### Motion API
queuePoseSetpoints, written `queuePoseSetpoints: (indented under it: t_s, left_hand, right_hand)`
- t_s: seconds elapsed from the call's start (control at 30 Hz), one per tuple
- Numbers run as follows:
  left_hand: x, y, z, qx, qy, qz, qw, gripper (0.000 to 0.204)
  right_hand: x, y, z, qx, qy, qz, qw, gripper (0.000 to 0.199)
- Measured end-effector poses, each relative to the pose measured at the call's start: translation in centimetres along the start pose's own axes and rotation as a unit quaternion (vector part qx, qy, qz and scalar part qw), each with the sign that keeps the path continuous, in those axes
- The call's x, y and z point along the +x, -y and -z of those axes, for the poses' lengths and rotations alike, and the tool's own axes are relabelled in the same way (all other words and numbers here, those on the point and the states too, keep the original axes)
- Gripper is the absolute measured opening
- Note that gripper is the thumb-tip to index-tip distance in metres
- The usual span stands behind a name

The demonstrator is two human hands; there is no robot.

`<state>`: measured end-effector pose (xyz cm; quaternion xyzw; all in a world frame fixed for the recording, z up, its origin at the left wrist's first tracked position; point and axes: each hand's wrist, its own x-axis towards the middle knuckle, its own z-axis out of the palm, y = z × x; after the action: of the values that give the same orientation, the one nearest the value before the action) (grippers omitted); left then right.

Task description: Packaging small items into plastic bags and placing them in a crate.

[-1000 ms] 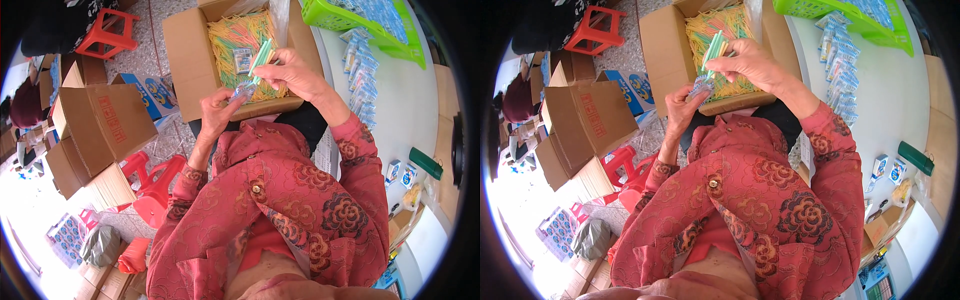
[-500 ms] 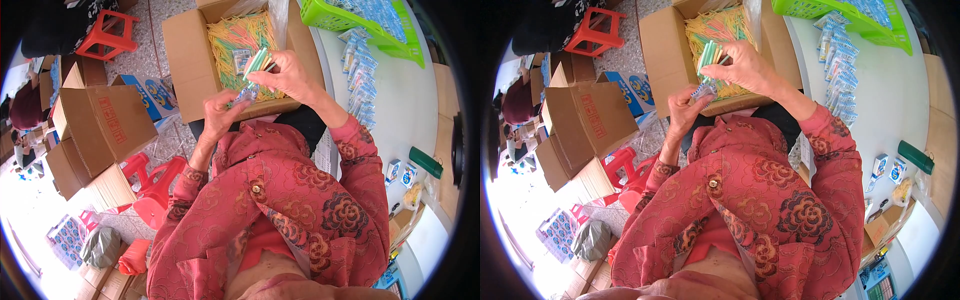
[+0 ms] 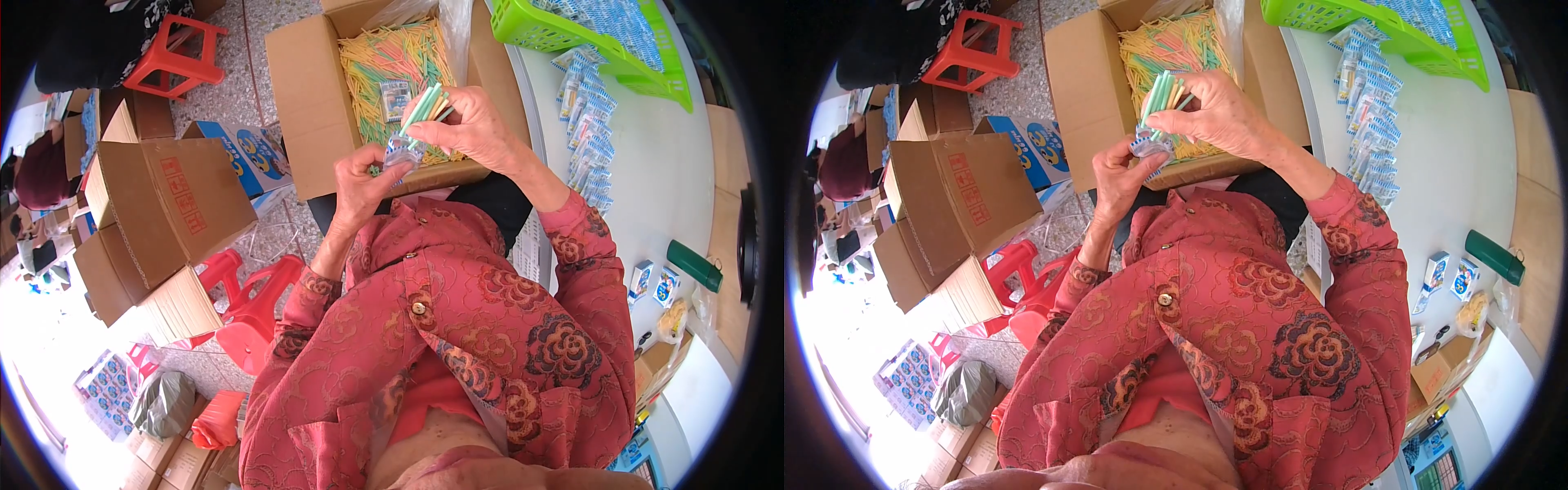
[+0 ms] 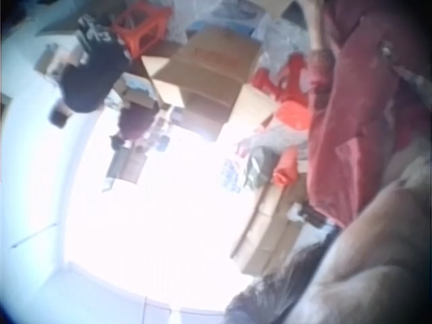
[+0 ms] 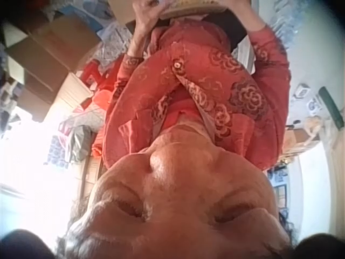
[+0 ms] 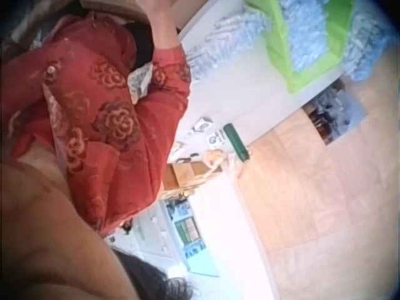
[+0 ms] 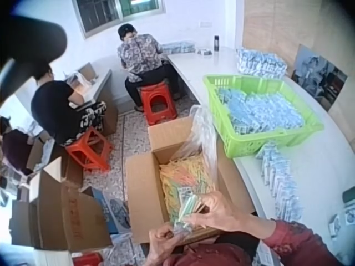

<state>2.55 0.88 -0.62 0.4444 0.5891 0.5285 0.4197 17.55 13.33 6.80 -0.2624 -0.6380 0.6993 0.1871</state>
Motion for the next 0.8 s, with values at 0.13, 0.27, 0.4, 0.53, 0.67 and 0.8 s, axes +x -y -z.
queuePoseSetpoints:
  t_s: [0.13,0.27,0.4,0.53,0.67,0.8]
  left_hand:
    - [0.0,-0.7,0.1,0.02,0.001,-0.013,1.0,0.012]
    - [0.0,-1.3,0.0,0.062,0.006,-0.034,0.997,0.015]
    - [-0.1,-1.3,0.0,0.058,0.005,-0.035,0.998,0.016]
    - [0.0,-1.1,-0.1,0.063,-0.003,-0.054,0.997,0.017]
    - [-0.1,-1.4,0.0,0.062,0.001,-0.042,0.997,0.015]
    - [-0.3,0.4,-0.5,-0.062,-0.007,-0.002,0.998,0.012]
  right_hand:
    - [0.0,0.2,-0.1,-0.011,-0.009,0.005,1.0,0.013]
    - [0.0,0.2,-0.2,-0.012,-0.021,0.004,1.0,0.015]
    - [0.0,-0.1,-0.2,-0.023,-0.03,-0.001,0.999,0.014]
    - [-0.2,-0.1,-0.4,-0.051,-0.046,0.011,0.998,0.012]
    - [-0.5,0.2,-0.5,-0.054,-0.035,0.001,0.998,0.01]
    - [-0.5,0.5,-0.9,-0.104,-0.037,0.116,0.987,0.01]
